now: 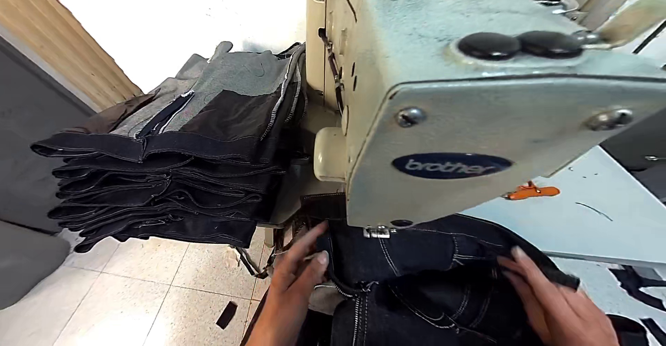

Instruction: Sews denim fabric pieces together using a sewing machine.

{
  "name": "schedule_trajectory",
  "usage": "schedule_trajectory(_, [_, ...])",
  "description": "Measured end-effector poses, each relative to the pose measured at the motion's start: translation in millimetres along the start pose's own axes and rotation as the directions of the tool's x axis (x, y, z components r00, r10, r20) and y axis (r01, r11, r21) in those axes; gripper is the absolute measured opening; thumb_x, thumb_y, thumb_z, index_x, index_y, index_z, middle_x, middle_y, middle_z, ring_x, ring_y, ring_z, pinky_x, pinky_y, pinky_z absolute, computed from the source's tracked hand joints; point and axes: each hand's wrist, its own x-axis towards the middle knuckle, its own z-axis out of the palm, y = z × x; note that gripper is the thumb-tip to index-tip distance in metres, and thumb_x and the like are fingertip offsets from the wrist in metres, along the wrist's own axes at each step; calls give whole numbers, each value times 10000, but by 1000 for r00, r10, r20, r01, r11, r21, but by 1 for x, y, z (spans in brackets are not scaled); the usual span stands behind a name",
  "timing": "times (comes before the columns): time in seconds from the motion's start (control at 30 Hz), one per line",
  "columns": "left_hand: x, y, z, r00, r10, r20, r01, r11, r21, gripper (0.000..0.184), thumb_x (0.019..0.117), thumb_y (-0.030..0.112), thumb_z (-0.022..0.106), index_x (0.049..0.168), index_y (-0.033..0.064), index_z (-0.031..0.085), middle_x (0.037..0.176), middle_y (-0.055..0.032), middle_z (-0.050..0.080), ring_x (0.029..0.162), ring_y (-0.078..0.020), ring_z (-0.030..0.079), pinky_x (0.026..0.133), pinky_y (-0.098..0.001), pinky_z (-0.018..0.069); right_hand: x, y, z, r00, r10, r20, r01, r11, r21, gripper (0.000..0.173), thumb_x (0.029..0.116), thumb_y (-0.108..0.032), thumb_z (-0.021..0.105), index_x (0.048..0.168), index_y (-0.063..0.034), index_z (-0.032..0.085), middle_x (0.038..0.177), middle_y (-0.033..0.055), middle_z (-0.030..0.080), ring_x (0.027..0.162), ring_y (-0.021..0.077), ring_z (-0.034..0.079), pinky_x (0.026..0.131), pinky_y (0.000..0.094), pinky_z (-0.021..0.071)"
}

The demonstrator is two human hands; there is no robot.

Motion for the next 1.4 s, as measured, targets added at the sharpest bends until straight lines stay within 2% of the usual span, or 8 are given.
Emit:
schedule_trajectory(0.23, [21, -9, 46, 981, 39, -189, -40, 999, -1, 295, 1014, 110, 561, 1274, -1, 647, 1239, -96, 682, 1131, -124, 662, 985, -293, 555, 52, 20, 12, 962, 144, -231, -176, 976, -125, 259, 985, -91, 553, 1094, 2, 768, 1003, 351, 622, 879, 546, 578, 764, 630, 433])
schedule_trajectory(0.47, [25, 18, -53, 936, 49, -348, 1, 990, 141, 257, 952, 63, 575, 1180, 60, 693, 1064, -61, 735, 883, -153, 718, 756, -364, 620, 94, -58, 6, 947, 284, -151, -187, 868, 460, 235, 962, -254, 661, 1020, -58, 778, 926, 44, 761, 830, 91, 717, 752, 282, 605])
schedule_trajectory(0.57, [12, 19, -122, 914, 299, -273, 60, 567, 821, 279, 960, 137, 660, 1230, 121, 726, 1162, -94, 731, 1018, -271, 713, 849, -544, 565, 105, -119, 20, 975, 222, -20, -126, 622, 773, 141, 985, -246, 684, 1063, -157, 762, 1008, -46, 752, 909, 13, 703, 797, 197, 607])
schedule_trajectory(0.7, [8, 37, -87, 877, 481, -20, -15, 70, 997, 425, 921, 144, 710, 1324, 16, 658, 1242, -354, 608, 1063, -572, 619, 828, -711, 504, 111, -136, 22, 964, 229, 138, -233, 463, 855, 200, 956, -161, 712, 1132, -67, 706, 997, -29, 762, 877, 26, 716, 776, 208, 617])
schedule_trajectory(0.93, [57, 25, -5, 924, 181, 337, -379, 553, 742, 395, 923, 467, 706, 1048, 96, 757, 1041, -72, 725, 1090, -252, 672, 998, -538, 504, 127, -119, 10, 965, 158, 211, -263, 618, 741, 113, 926, -202, 719, 993, -117, 751, 881, -61, 748, 758, -33, 675, 678, 134, 572])
schedule_trajectory(1.13, [25, 25, 18, 815, 544, 198, -396, 273, 877, 327, 865, 381, 768, 1046, 112, 731, 985, -91, 676, 894, -260, 675, 742, -411, 584, 135, -120, 14, 997, 50, 65, -72, 912, 404, 133, 887, -226, 655, 900, -191, 783, 847, -23, 735, 857, 32, 663, 796, 152, 511])
schedule_trajectory(1.27, [-13, 29, 46, 972, 86, 218, -174, 888, 427, 328, 973, 197, 691, 1191, -44, 647, 810, -91, 730, 642, -136, 706, 594, -291, 601, 134, -123, 14, 999, 30, 46, -44, 941, 337, 137, 888, -199, 638, 907, -179, 772, 861, 8, 724, 875, 78, 664, 810, 159, 510])
schedule_trajectory(1.4, [-12, 14, 57, 992, -68, 104, 64, 997, 37, 187, 1015, 159, 630, 984, -17, 683, 900, -80, 762, 790, -154, 771, 725, -327, 664, 132, -125, 19, 998, 28, -56, -9, 950, 312, 124, 892, -156, 643, 885, -141, 766, 812, 25, 714, 811, 64, 656, 750, 129, 498])
